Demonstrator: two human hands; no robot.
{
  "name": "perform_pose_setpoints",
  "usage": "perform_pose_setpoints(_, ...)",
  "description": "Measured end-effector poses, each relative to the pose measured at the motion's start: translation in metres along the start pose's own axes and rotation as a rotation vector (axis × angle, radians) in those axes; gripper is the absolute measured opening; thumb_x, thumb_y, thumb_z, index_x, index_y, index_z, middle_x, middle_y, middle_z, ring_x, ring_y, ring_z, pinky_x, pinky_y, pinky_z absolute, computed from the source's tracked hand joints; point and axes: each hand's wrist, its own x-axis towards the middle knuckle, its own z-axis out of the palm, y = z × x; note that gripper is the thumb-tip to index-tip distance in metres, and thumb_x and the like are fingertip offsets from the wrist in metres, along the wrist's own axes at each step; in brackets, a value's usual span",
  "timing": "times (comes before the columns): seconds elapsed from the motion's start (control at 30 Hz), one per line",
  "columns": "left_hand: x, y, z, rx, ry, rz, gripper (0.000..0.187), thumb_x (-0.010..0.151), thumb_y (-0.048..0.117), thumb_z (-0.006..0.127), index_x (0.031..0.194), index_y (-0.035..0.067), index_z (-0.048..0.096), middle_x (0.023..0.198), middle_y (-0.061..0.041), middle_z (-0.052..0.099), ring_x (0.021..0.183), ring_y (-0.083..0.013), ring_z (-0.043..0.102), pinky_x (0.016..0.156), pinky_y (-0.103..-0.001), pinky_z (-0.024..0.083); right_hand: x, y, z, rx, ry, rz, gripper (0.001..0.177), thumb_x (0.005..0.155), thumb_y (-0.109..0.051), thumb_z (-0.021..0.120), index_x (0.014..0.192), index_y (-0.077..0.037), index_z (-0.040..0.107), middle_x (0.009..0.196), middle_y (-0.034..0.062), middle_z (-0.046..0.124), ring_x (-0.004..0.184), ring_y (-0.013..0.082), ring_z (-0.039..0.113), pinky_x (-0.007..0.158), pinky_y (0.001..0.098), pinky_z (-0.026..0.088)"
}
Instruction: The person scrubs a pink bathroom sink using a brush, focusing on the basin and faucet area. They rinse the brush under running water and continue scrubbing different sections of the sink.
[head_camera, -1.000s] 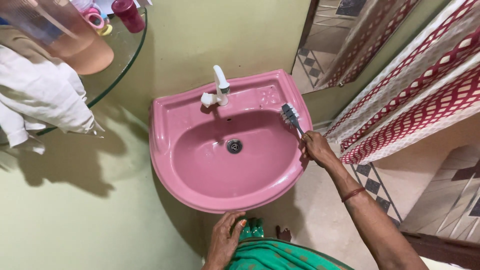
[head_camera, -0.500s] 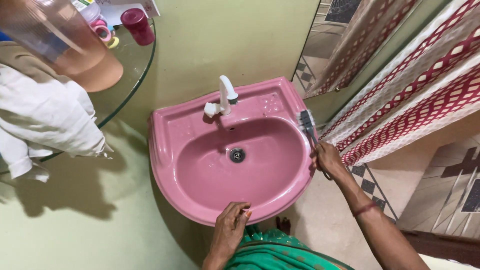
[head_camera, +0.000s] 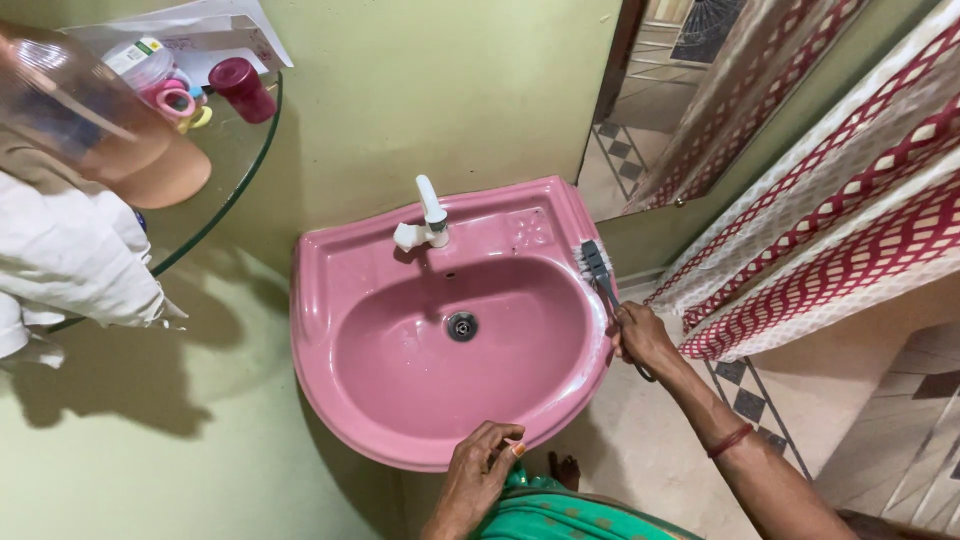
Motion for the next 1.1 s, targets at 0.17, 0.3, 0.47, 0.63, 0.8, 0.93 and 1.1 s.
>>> perform_pose_setpoints(0.17, -0.002, 0.0, 0.008, -0.013, 0.013, -0.006, 0.025, 0.095, 0.018, 0.067, 0.114, 0.003, 0.071, 0.102, -0.009, 0.07, 0.087, -0.0185, 0.068, 0.078, -0.032, 0.056, 0.078, -0.038, -0.005, -0.106, -0.044, -0.098, 0.041, 0.106, -0.021, 0.038, 0.085, 0.001, 0.063, 0.064, 0.0119, 0.066, 0.048, 0.02, 0.06, 0.043, 0.0363, 0.047)
perform_pose_setpoints(0.3, -0.002, 0.008, 0.014, -0.007, -0.018, 0.016, 0.026, 0.095, 0.018, 0.067, 0.116, 0.002, 0.07, 0.103, -0.009, 0.071, 0.094, -0.019, 0.072, 0.083, -0.033, 0.057, 0.143, -0.08, -0.001, -0.192, -0.052, -0.131, 0.042, 0.103, -0.02, 0.041, 0.08, 0.003, 0.067, 0.064, 0.014, 0.068, 0.052, 0.0241, 0.063, 0.05, 0.04, 0.049)
perform_pose_setpoints(0.47, -0.011, 0.007, 0.009, 0.033, -0.056, -0.027, 0.028, 0.097, 0.021, 0.066, 0.116, 0.002, 0.069, 0.107, -0.009, 0.071, 0.099, -0.0212, 0.071, 0.087, -0.036, 0.057, 0.143, -0.057, 0.008, -0.183, 0.017, -0.241, 0.038, 0.101, -0.017, 0.046, 0.082, 0.008, 0.067, 0.069, 0.0198, 0.068, 0.057, 0.0282, 0.066, 0.053, 0.0431, 0.051)
perform_pose_setpoints(0.63, -0.017, -0.003, 0.002, 0.015, -0.002, -0.092, 0.029, 0.096, 0.023, 0.066, 0.117, 0.003, 0.069, 0.107, -0.008, 0.072, 0.1, -0.0204, 0.072, 0.089, -0.035, 0.057, 0.096, -0.002, 0.041, -0.479, 0.037, -0.497, 0.034, 0.104, -0.017, 0.042, 0.092, 0.003, 0.066, 0.083, 0.0238, 0.069, 0.067, 0.0344, 0.067, 0.064, 0.0505, 0.053)
perform_pose_setpoints(0.8, -0.022, 0.002, -0.005, 0.055, 0.036, -0.014, 0.028, 0.096, 0.022, 0.066, 0.117, 0.003, 0.069, 0.105, -0.01, 0.072, 0.098, -0.0215, 0.073, 0.086, -0.036, 0.058, 0.091, -0.06, 0.062, -0.318, 0.122, -0.379, 0.035, 0.104, -0.019, 0.043, 0.091, 0.003, 0.066, 0.073, 0.0178, 0.069, 0.059, 0.024, 0.065, 0.054, 0.0404, 0.051)
perform_pose_setpoints(0.93, -0.028, -0.001, -0.008, 0.053, 0.019, -0.078, 0.028, 0.097, 0.023, 0.066, 0.117, 0.003, 0.068, 0.108, -0.008, 0.071, 0.099, -0.0214, 0.071, 0.086, -0.036, 0.057, 0.094, -0.082, 0.08, -0.261, -0.03, -0.126, 0.043, 0.109, -0.022, 0.034, 0.096, 0.005, 0.065, 0.069, 0.013, 0.065, 0.052, 0.021, 0.059, 0.044, 0.0373, 0.047)
perform_pose_setpoints(1.1, -0.038, -0.022, -0.016, 0.033, 0.036, -0.094, 0.029, 0.097, 0.022, 0.064, 0.119, 0.004, 0.069, 0.106, -0.009, 0.069, 0.098, -0.0219, 0.07, 0.088, -0.036, 0.056, 0.065, -0.031, 0.101, -0.305, -0.21, -0.127, 0.037, 0.106, -0.019, 0.033, 0.101, 0.002, 0.063, 0.066, 0.0136, 0.064, 0.047, 0.024, 0.06, 0.042, 0.0385, 0.053)
